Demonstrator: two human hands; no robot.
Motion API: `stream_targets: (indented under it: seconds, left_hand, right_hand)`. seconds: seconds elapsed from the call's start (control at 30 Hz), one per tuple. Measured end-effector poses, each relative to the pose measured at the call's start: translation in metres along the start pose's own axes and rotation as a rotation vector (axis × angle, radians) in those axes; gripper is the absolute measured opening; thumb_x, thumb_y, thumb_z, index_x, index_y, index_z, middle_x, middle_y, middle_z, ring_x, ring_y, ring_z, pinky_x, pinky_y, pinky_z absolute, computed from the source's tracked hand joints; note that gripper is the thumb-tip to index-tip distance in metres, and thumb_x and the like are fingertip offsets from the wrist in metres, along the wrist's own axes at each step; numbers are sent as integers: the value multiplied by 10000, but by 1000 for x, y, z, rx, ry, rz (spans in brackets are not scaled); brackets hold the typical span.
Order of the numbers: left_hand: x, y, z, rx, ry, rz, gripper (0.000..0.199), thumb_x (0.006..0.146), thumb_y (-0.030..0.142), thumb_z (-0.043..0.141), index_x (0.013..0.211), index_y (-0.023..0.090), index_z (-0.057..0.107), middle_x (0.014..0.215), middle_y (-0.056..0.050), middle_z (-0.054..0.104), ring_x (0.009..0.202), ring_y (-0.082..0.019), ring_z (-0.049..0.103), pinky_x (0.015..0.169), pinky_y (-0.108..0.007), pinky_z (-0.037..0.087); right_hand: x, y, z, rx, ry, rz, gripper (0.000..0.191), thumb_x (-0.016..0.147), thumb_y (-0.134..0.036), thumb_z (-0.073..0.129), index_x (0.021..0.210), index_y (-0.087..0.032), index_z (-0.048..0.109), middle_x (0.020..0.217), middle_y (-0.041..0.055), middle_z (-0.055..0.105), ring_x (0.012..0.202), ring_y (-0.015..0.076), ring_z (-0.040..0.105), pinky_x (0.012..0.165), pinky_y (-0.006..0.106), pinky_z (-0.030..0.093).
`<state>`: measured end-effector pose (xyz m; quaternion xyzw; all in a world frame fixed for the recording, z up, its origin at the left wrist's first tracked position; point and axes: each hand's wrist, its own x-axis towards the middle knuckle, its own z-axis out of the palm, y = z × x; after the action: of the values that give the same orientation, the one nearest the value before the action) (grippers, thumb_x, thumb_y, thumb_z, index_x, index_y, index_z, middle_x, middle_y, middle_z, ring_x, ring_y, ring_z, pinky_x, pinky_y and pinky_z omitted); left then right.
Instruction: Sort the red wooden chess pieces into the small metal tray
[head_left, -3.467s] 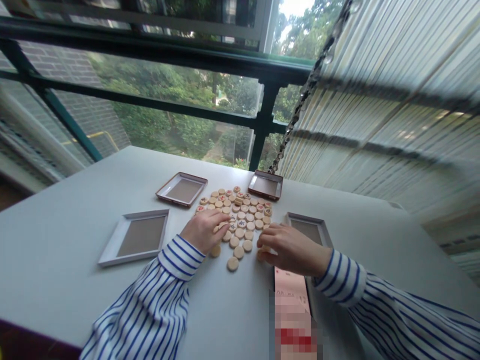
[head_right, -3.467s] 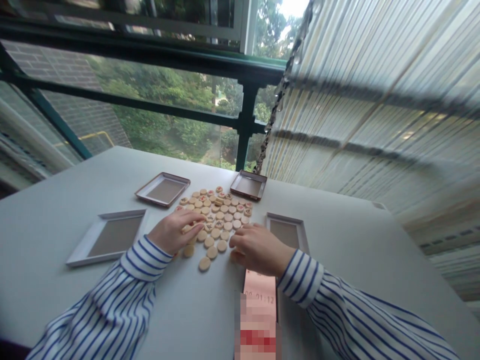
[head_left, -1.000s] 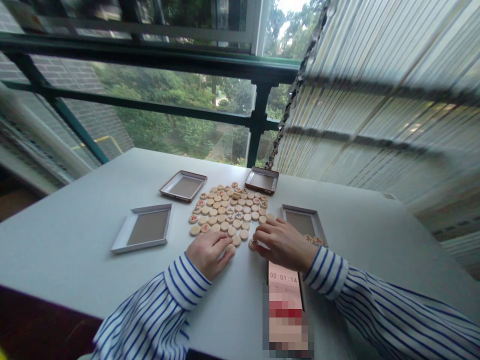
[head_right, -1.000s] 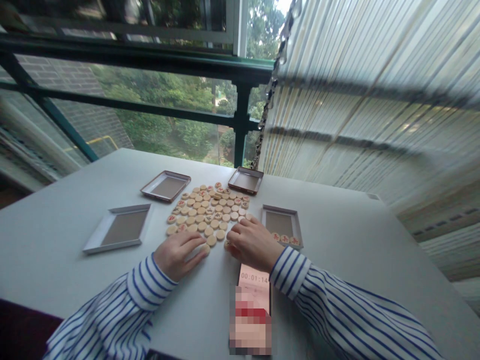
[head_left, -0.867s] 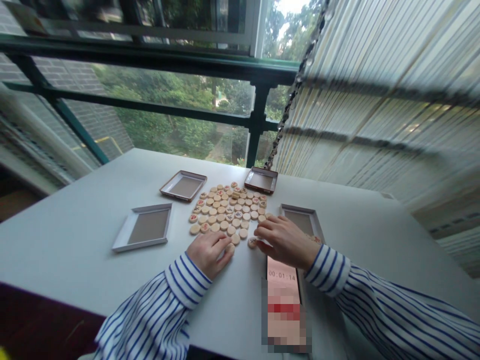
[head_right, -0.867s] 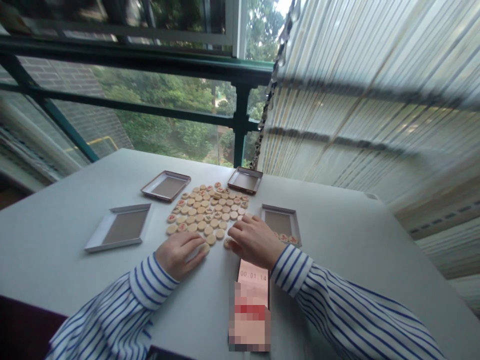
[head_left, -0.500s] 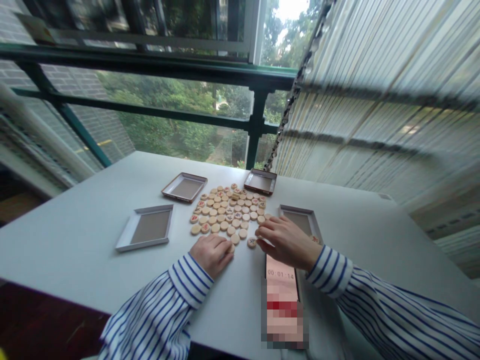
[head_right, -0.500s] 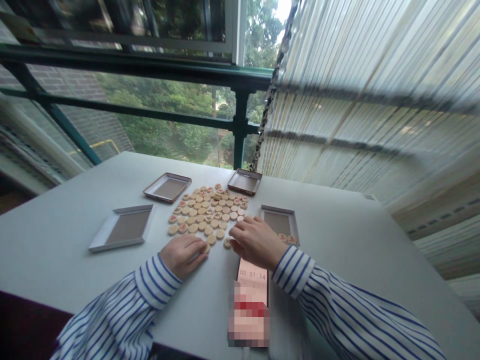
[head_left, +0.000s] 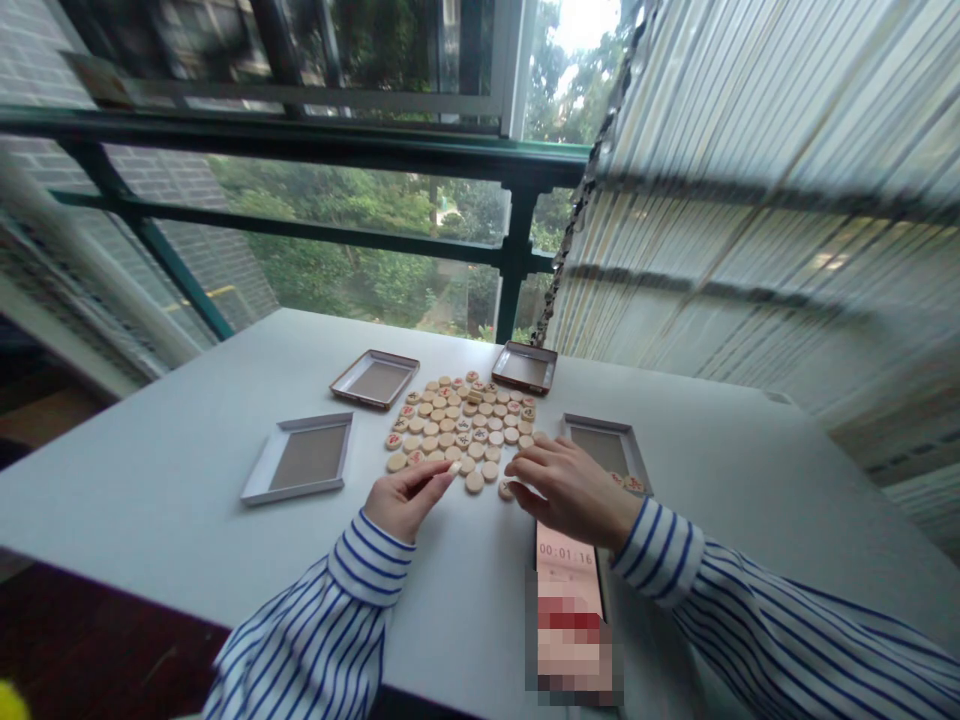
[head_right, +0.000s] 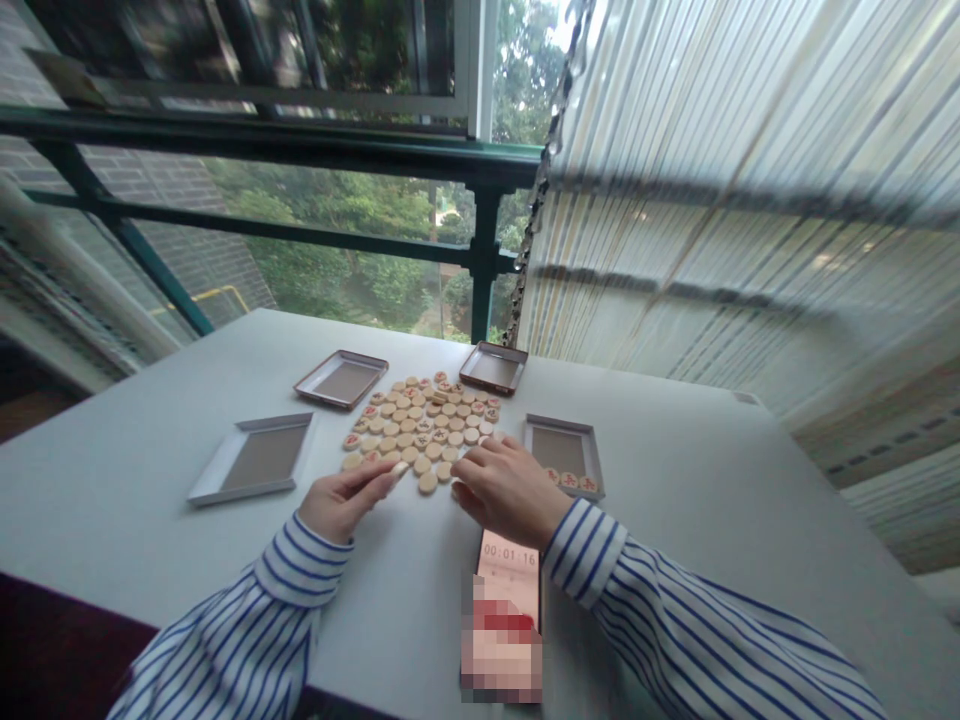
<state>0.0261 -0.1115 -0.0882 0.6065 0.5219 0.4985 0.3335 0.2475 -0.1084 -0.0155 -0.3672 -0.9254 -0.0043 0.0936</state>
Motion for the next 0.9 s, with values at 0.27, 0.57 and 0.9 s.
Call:
stream_targets:
  seconds: [0.27, 0.57, 0.9]
  left_hand:
    - [2, 3, -3, -162, -68, -196, 418, 694, 484, 589, 881, 124, 692, 491, -6, 561, 417, -78, 452, 393, -203, 393]
    - [1, 6, -4, -181, -114, -217, 385, 725, 478, 559, 821, 129, 692, 436, 17, 516, 387, -67, 411, 384, -192, 363]
    - [8, -12, -17, 411, 289, 301, 192, 752, 324, 562, 805, 176, 673, 857, -66, 658, 795, -180, 596, 682, -300, 495]
  right_hand:
    - [22, -19, 3, 75, 86, -53, 223, 854, -295, 458, 1028, -170, 520, 904, 83, 608, 865, 182, 504, 737, 303, 328]
    - [41, -31, 15, 161, 129, -43, 155, 859, -272, 450, 953, -169, 519, 870, 66, 611, 861, 169, 522, 746, 283, 351]
    - [42, -33, 20, 12, 14, 10, 176, 819, -296, 448, 849, -165, 561, 860, 76, 582, 836, 184, 500, 738, 328, 307]
